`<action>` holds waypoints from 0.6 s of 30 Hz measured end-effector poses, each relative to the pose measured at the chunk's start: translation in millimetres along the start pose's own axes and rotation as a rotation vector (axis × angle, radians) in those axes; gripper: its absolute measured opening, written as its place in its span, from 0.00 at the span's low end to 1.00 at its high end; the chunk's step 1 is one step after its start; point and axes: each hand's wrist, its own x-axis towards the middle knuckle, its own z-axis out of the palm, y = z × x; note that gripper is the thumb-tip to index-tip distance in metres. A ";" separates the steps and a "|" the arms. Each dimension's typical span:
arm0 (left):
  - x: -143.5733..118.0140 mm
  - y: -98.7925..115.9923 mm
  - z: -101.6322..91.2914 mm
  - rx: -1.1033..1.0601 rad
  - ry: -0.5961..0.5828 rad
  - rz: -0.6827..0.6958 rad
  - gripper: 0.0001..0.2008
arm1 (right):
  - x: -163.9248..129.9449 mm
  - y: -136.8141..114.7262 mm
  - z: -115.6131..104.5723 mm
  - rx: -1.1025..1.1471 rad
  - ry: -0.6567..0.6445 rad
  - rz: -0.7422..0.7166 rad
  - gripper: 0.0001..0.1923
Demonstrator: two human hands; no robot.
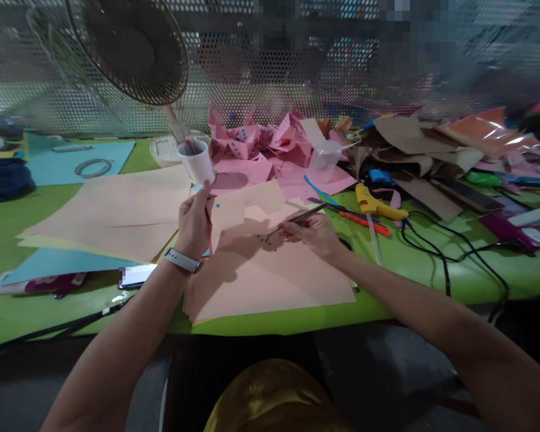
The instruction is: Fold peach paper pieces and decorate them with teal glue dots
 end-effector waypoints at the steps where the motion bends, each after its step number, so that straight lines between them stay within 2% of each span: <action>1: 0.0 -0.1 -0.2 0.001 -0.001 -0.004 0.18 | -0.2 1.1 -0.3 -0.001 -0.002 -0.008 0.15; 11: 0.7 -1.7 -2.0 0.002 -0.041 -0.001 0.19 | -3.8 4.4 0.6 -0.038 0.005 -0.081 0.14; 18: 4.5 -7.7 -7.5 0.013 -0.072 0.019 0.21 | -9.1 -10.9 4.1 0.008 0.026 -0.071 0.16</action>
